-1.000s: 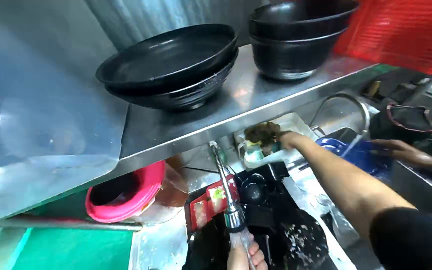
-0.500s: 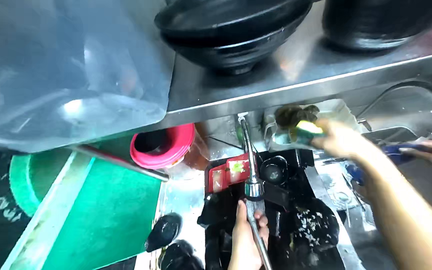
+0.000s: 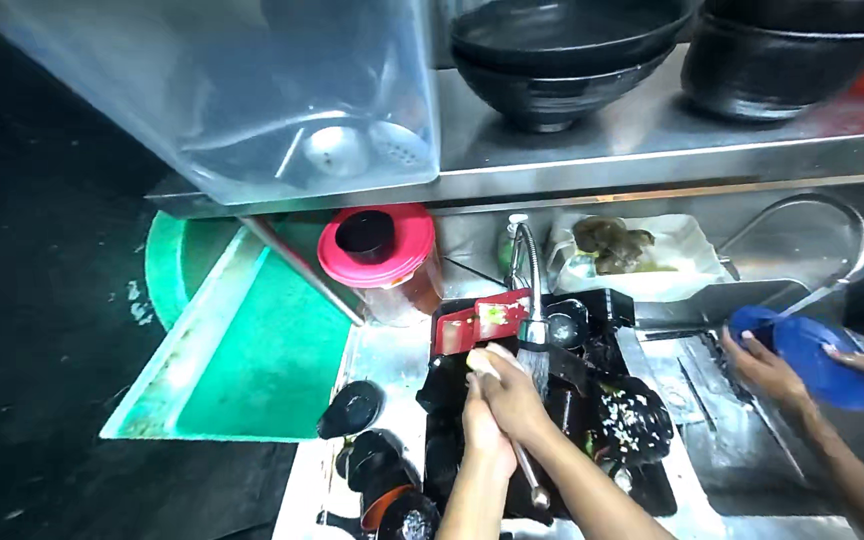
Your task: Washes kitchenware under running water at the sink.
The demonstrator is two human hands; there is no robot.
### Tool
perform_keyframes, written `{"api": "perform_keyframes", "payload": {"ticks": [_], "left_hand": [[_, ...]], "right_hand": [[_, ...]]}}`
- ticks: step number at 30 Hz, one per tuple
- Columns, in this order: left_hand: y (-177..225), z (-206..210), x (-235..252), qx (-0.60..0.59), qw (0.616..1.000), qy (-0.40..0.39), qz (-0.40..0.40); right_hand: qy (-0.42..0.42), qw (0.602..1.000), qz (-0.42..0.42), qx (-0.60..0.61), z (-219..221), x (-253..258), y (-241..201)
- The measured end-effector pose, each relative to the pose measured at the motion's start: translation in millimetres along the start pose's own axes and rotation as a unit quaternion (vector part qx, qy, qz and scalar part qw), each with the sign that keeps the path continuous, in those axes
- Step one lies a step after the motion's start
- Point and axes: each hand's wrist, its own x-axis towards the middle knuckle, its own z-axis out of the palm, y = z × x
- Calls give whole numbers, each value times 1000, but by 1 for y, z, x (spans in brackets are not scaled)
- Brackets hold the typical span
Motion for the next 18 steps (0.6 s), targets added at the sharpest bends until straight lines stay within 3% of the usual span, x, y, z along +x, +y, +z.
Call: {"api": "perform_keyframes", "payload": {"ticks": [4,9,12,15,18], "left_hand": [[43,-6,12,50,999,-15,0],[54,-37,54,54,991,-91,83],[49,-29,37,63,992,-64,89],[54,-5,5,166,983,13,82],[43,-21,8,306,943,-20,127]], "right_hand": [[-2,1000,0,11,30,-10,-19],[-36,998,42,33,42,-32,-37],[-19,982,84,167,43,-4,-40],[21,952,156,261,37,7,-45],[60,955,113,269,37,18,-38]]}}
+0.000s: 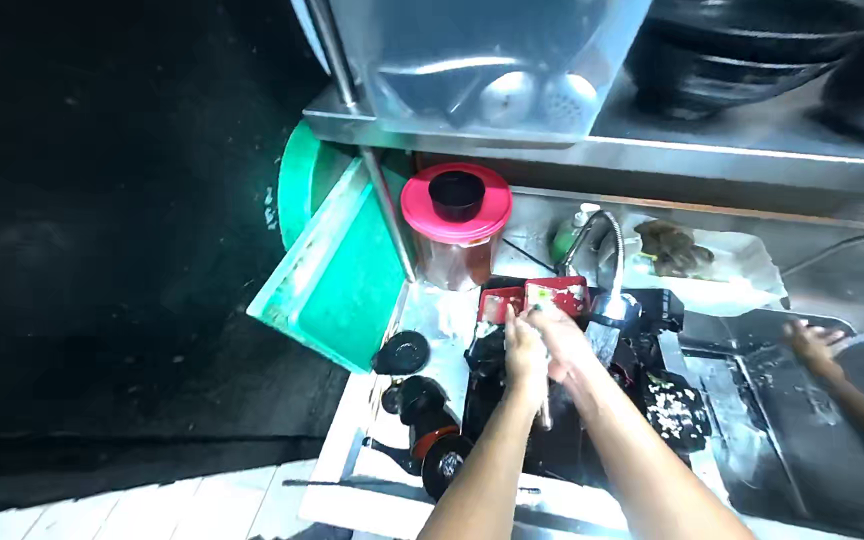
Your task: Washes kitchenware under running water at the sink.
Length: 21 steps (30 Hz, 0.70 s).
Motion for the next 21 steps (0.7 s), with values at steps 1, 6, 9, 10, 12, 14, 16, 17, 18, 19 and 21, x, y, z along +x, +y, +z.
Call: {"api": "perform_keyframes", "payload": {"ticks": [1,6,9,10,12,14,16,17,18,19,21], "left_hand": [[-11,-3,-3,83,997,-6,11],[-15,-7,-44,407,913,-31,-19],[-14,-22,-35,294,949,-93,-64],[-12,-30,-35,213,962,-135,-104],[-3,-57,-40,-13,938,-260,-227],[-3,-93,-51,-135,888,-329,-292],[0,-132,-72,-16,923,-291,-253],[-4,-153,-84,107,942,-242,-206],[-12,-174,-94,241,941,-171,-167],[-24,-193,-101,355,917,-99,-154],[-55,-220,-111,477,862,27,-171]], "right_hand": [[22,999,-36,-27,0,8,0],[108,987,-75,-96,5,31,5],[32,992,-74,-94,-1,30,4],[-7,995,-71,-74,-7,31,4],[-91,993,-68,-10,-20,32,10],[-155,985,-76,28,-24,24,16],[-134,987,-83,-27,-13,7,18],[-114,987,-82,-75,-7,-4,24],[-107,982,-74,-137,-3,-16,33],[-117,969,-53,-210,-2,-31,46],[-142,920,-2,-365,0,-55,80]]}}
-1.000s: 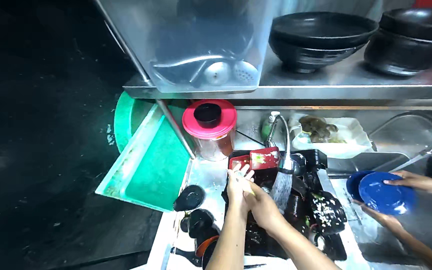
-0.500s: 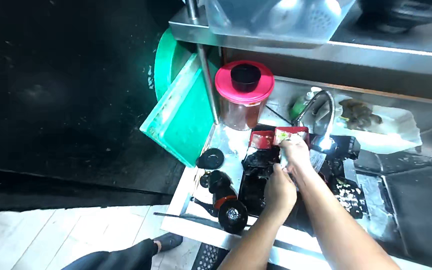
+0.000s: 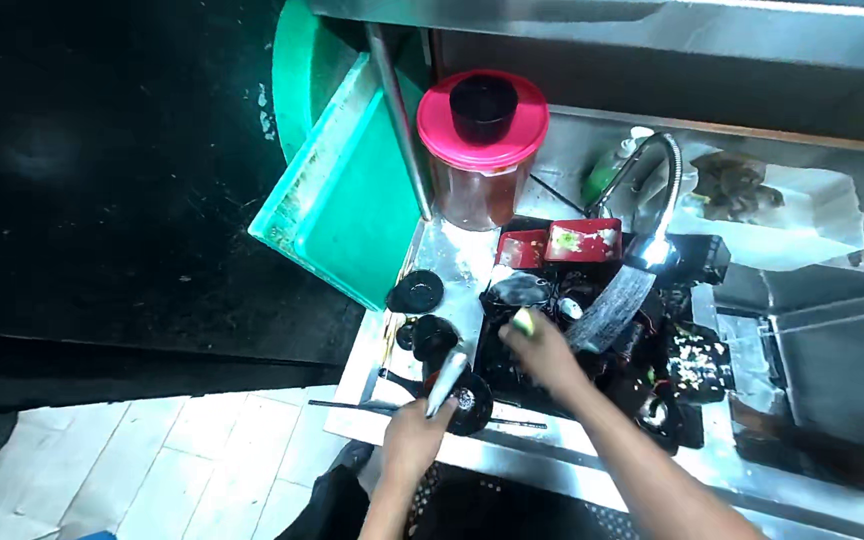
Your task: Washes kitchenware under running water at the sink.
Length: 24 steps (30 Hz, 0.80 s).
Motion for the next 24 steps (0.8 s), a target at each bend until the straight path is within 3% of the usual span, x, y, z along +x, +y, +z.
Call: {"api": "perform_keyframes", "payload": {"ticks": [2,4,7,10,12,15,18,22,24], "left_hand": [[-22,23,3,2,995,93,-26],[-30,48,6,-39,984,174,-2],[-36,68,10,-83,971,225,17],[-31,68,3,-181,950,253,40],[-9,62,-7,-323,918,221,57],[32,49,-15,-496,865,62,55],[61,41,0,-572,816,-70,34],[106,42,9,-594,794,-92,88],[127,50,8,-594,789,-94,125]], "right_hand": [[-63,983,62,-160,31,-16,15],[-123,950,109,-264,55,-28,22],[-120,953,119,-253,74,-31,39],[-79,974,98,-191,57,-34,40],[-52,982,61,-172,37,-43,30],[-23,984,-8,-177,6,-49,16],[0,990,-40,-137,-30,-45,4],[201,974,-98,-12,-59,-59,-28],[231,964,-129,14,-53,-59,-42]]}}
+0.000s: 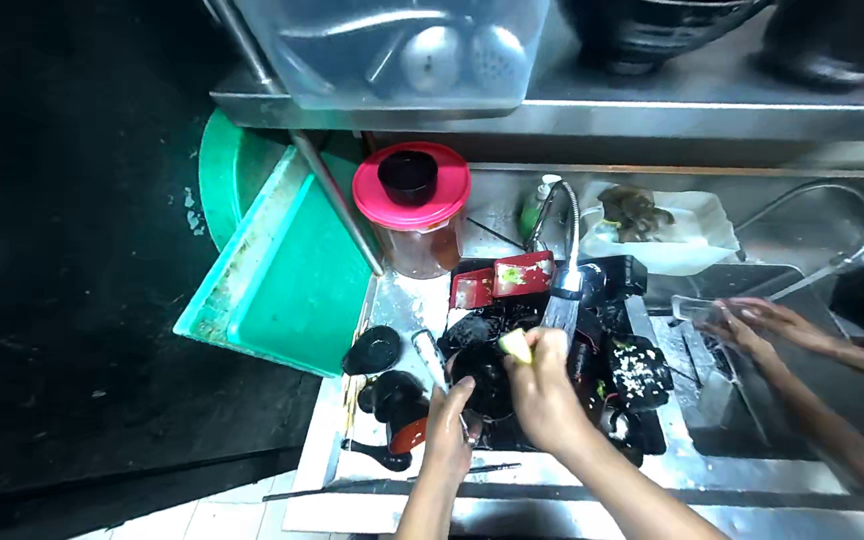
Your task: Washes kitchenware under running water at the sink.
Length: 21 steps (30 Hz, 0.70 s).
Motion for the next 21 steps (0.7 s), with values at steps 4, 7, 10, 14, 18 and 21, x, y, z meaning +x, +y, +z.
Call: {"api": "perform_keyframes", "payload": {"ticks": [4,7,10,14,18,21], "left_hand": [[-8,29,8,-12,997,-51,58],[-1,23,20,-14,996,-76,43],[15,28,17,2,996,-88,-22],[20,48,15,10,999,-31,35],[11,55,21,14,993,-31,117],[7,60,23,-16,993,-41,111]], "right_hand": [[-88,996,-30,-11,12,16,8],[-296,939,-175,-23,-9,26,16],[-246,884,-378,-126,-18,34,18],[-111,851,-334,-391,-24,43,3],[-329,906,-101,-246,-31,47,-14],[-242,953,-151,-102,-27,51,-5]]}}
